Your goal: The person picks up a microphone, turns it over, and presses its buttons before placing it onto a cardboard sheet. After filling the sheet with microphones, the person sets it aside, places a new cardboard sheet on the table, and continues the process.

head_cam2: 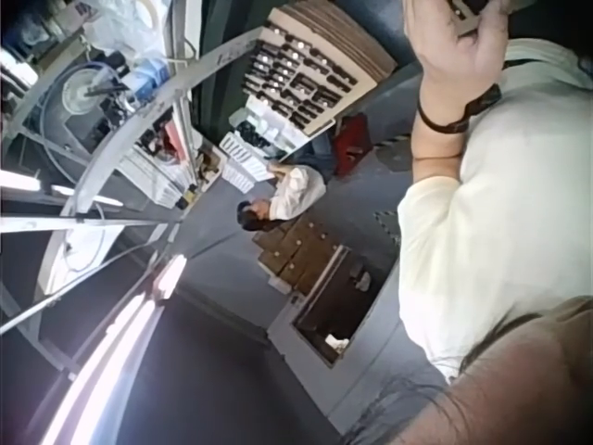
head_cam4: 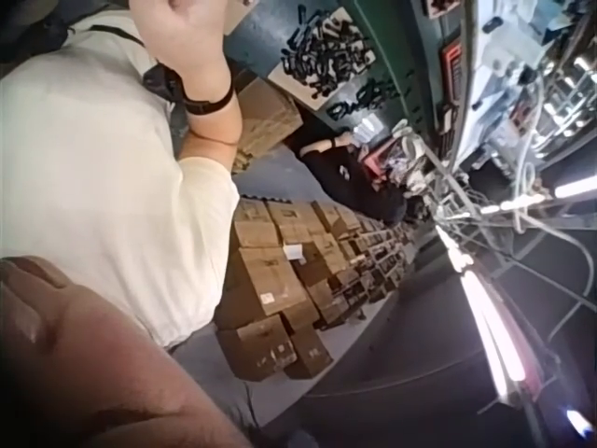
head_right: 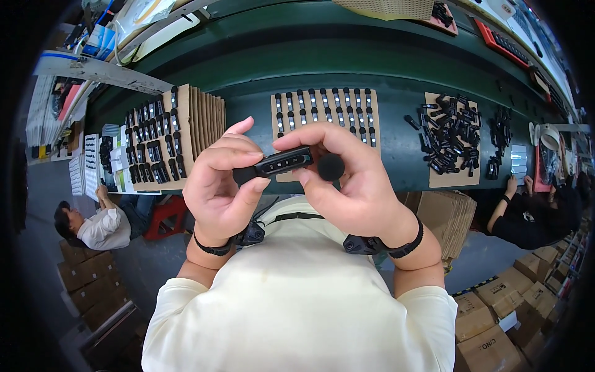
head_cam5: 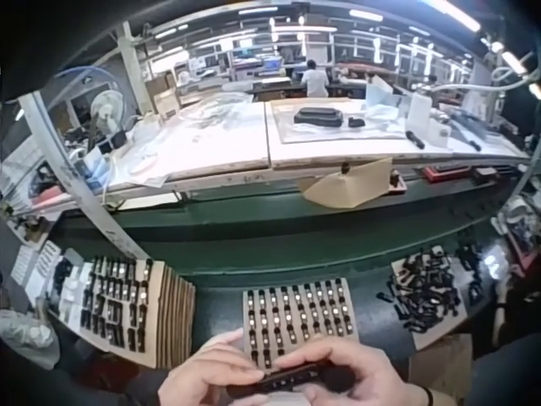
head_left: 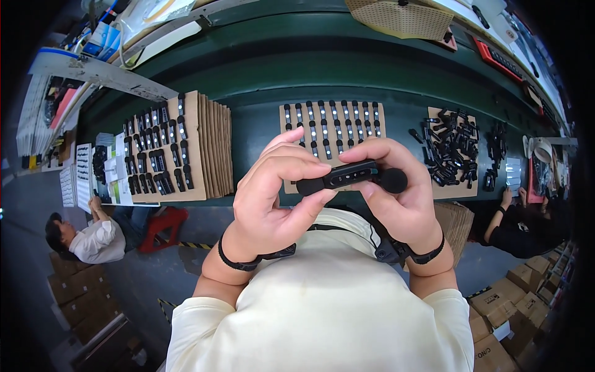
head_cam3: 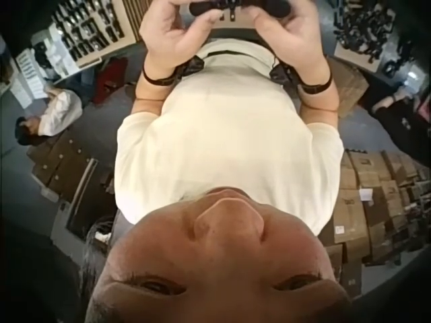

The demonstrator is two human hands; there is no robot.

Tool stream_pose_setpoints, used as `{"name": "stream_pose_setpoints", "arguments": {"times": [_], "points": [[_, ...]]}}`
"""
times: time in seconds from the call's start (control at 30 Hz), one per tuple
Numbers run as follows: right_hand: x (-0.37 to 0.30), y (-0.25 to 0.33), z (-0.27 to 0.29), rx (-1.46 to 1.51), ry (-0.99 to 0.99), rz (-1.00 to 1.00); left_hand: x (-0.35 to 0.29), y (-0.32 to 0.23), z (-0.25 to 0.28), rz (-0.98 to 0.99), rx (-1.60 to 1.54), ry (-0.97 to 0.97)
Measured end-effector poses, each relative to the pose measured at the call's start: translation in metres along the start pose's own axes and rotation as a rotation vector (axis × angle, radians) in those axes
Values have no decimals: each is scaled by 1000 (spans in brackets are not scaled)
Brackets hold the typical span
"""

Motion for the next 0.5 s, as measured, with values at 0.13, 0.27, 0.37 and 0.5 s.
{"name": "stream_pose_setpoints", "arguments": {"times": [0.13, 0.27, 0.37, 0.5], "points": [[-1, 3, 3, -11, 6, -41, 1, 2, -1, 15, -21, -3], [-2, 1, 8, -76, 13, -64, 3, 3, -4, 19, -31, 4], [-1, -2, 16, -134, -15, -13, 4, 5, -5, 17, -33, 1], [3, -14, 42, -293, -97, 17, 7, 8, -7, 20, -10, 5]]}}
Point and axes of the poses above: each hand's wrist, its own x-axis towards the middle knuckle, its own z-axis out of the back of the hand, y = z × x, the point moved 5 cm from there along x, towards the middle knuckle, and after that the axes turned 14 degrees about -x, right-handed, at the moved point
